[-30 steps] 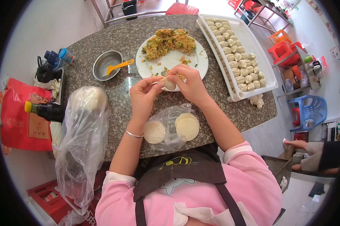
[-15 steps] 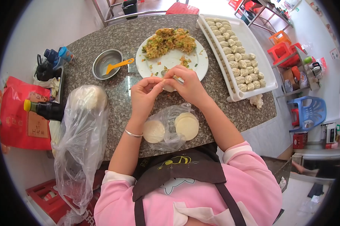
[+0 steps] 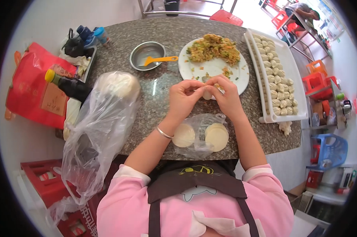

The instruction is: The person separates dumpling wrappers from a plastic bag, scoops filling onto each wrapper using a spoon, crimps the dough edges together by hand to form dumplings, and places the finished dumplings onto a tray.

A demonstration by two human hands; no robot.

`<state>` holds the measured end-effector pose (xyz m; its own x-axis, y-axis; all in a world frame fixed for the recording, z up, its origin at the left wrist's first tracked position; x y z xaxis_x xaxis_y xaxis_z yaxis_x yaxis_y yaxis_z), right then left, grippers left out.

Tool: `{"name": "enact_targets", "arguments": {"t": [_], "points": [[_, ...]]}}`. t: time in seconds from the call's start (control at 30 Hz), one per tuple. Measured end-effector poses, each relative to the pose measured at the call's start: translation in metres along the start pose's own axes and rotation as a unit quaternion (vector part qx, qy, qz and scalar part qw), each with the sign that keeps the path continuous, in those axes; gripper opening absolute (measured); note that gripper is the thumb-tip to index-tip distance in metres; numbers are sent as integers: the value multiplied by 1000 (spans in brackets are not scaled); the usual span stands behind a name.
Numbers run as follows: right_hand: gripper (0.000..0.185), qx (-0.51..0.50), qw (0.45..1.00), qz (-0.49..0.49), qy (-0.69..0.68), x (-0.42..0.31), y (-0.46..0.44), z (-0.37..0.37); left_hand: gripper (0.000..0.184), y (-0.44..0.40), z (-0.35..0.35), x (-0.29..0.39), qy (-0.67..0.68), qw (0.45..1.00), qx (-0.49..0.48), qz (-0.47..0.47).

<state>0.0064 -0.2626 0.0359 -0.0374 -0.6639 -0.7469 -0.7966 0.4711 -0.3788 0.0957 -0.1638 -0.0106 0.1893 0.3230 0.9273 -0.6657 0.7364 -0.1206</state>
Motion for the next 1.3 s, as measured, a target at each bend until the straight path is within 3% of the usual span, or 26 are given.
{"name": "enact_targets", "arguments": {"t": [0.07, 0.13, 0.17, 0.23, 0.37, 0.57, 0.67, 0.8, 0.9, 0.97, 1.07, 1.2, 1.27, 1.3], "points": [[7, -3, 1000, 1, -7, 3, 0, 3, 11, 1, 1, -1, -1, 1000, -8, -6], [7, 60, 998, -21, 30, -1, 2, -7, 12, 1, 8, -4, 138, 990, -1, 5], [7, 65, 997, -15, 40, 1, 3, -7, 12, 0, 10, -7, 145, 989, -11, -1], [8, 58, 998, -4, -14, 5, 4, -4, 12, 5, 10, -34, 294, 939, -17, -177], [7, 17, 994, 57, -89, 9, 3, 0, 11, 4, 9, -35, 253, 952, -36, -166], [6, 60, 997, -39, 12, 1, 4, -2, 9, 3, 10, -18, 214, 972, -9, -93], [7, 57, 997, -39, 22, -2, 5, -2, 13, 2, 7, -14, 148, 988, -22, -34], [9, 64, 998, 6, -17, 4, 5, -7, 18, 2, 14, -5, 135, 989, -51, -36], [10, 51, 998, 18, -37, 9, 3, -9, 22, 1, 15, -11, 142, 981, -85, -100], [10, 57, 979, 101, -169, 35, 4, -9, 26, 6, 23, -17, 256, 946, -97, -175], [12, 10, 956, 111, -272, 23, -2, -13, 30, 8, 22, -27, 297, 918, -121, -234], [19, -31, 962, 76, -262, 35, -1, -15, 33, 11, 25, -28, 329, 895, -135, -268], [27, -8, 992, 46, -116, 33, -3, -24, 32, 10, 22, -29, 318, 902, -107, -272], [27, -1, 993, 43, -111, 21, -2, -28, 32, 11, 23, -27, 317, 901, -116, -271]]}}
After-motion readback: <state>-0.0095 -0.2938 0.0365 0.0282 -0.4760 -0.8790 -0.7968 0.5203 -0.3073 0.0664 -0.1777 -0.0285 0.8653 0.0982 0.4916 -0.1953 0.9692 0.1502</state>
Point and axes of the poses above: each hand's wrist, its own y-axis away from the middle knuckle, its own z-axis out of the palm, x = y × z, the point moved 8 cm from there along -y, towards the middle knuckle, and after that the axes turned 9 degrees about y, right-handed, at the moved point
